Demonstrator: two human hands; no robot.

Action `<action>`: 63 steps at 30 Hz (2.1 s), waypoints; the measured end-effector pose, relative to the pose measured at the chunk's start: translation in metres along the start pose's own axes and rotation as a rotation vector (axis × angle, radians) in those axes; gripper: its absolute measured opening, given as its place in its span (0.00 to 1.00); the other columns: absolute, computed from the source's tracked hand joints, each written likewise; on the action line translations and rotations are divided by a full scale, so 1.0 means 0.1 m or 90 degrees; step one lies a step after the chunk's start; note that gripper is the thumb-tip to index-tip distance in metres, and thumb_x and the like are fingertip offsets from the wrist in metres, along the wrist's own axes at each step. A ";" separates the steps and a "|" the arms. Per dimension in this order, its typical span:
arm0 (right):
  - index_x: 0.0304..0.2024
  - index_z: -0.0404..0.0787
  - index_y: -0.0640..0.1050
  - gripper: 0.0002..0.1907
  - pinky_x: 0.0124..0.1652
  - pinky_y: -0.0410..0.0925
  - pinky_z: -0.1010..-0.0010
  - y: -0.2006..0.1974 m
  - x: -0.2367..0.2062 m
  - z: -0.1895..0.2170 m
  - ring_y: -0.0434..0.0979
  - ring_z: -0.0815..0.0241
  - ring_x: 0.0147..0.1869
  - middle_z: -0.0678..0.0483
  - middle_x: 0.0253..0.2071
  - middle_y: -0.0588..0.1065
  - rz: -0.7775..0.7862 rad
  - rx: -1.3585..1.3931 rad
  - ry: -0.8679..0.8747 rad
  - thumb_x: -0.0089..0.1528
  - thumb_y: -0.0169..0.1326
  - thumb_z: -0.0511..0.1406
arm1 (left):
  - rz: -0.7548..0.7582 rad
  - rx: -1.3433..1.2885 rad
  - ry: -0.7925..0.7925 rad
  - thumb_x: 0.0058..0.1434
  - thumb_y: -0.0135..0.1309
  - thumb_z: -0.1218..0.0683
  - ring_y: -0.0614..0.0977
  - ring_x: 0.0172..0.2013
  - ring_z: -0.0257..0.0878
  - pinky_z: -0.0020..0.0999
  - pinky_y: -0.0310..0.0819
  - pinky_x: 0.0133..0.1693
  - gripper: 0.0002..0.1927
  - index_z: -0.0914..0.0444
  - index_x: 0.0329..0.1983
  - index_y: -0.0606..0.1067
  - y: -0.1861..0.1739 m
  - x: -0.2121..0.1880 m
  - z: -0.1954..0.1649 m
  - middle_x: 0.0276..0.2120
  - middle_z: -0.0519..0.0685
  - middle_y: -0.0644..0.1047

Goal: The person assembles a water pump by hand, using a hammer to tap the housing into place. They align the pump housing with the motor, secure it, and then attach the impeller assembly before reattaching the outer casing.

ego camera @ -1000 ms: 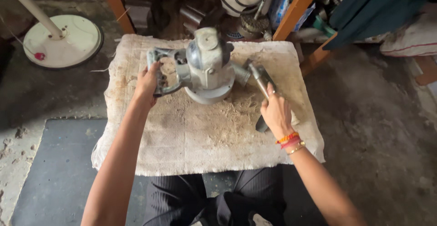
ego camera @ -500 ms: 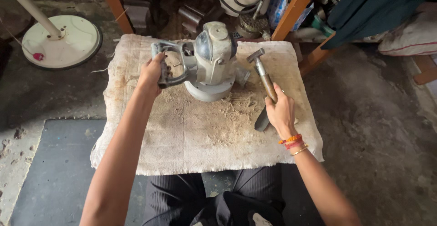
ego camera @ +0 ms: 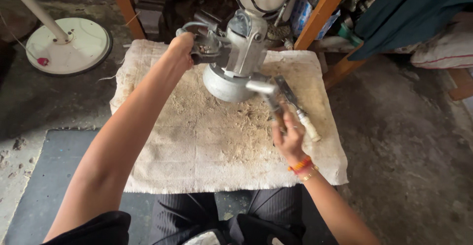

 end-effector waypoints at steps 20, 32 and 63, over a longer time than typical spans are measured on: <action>0.65 0.56 0.74 0.32 0.35 0.71 0.63 -0.03 0.14 0.01 0.76 0.55 0.31 0.53 0.31 0.75 -0.013 -0.217 -0.216 0.59 0.53 0.29 | -0.089 0.001 -0.007 0.65 0.44 0.61 0.80 0.21 0.37 0.33 0.78 0.21 0.09 0.61 0.42 0.76 0.20 -0.03 -0.07 0.29 0.49 0.80; 0.65 0.58 0.76 0.32 0.56 0.73 0.59 -0.25 0.44 -0.39 0.81 0.46 0.56 0.43 0.53 0.80 0.140 -0.270 0.416 0.57 0.61 0.39 | -0.127 0.090 0.000 0.65 0.47 0.56 0.81 0.23 0.38 0.34 0.73 0.20 0.09 0.65 0.44 0.75 -0.05 -0.16 0.09 0.30 0.50 0.78; 0.67 0.44 0.69 0.50 0.64 0.70 0.60 0.55 1.77 0.81 0.80 0.49 0.62 0.44 0.58 0.78 -0.017 0.181 0.042 0.44 0.76 0.40 | 0.009 0.117 0.169 0.65 0.52 0.53 0.77 0.19 0.34 0.31 0.73 0.19 0.17 0.71 0.48 0.70 -0.80 -0.42 0.50 0.26 0.49 0.75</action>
Point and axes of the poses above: each hand's wrist, its own x-axis towards the middle knuckle, its own y-axis out of the palm, z = x × y, the point moved 1 cm from there along x, towards the middle knuckle
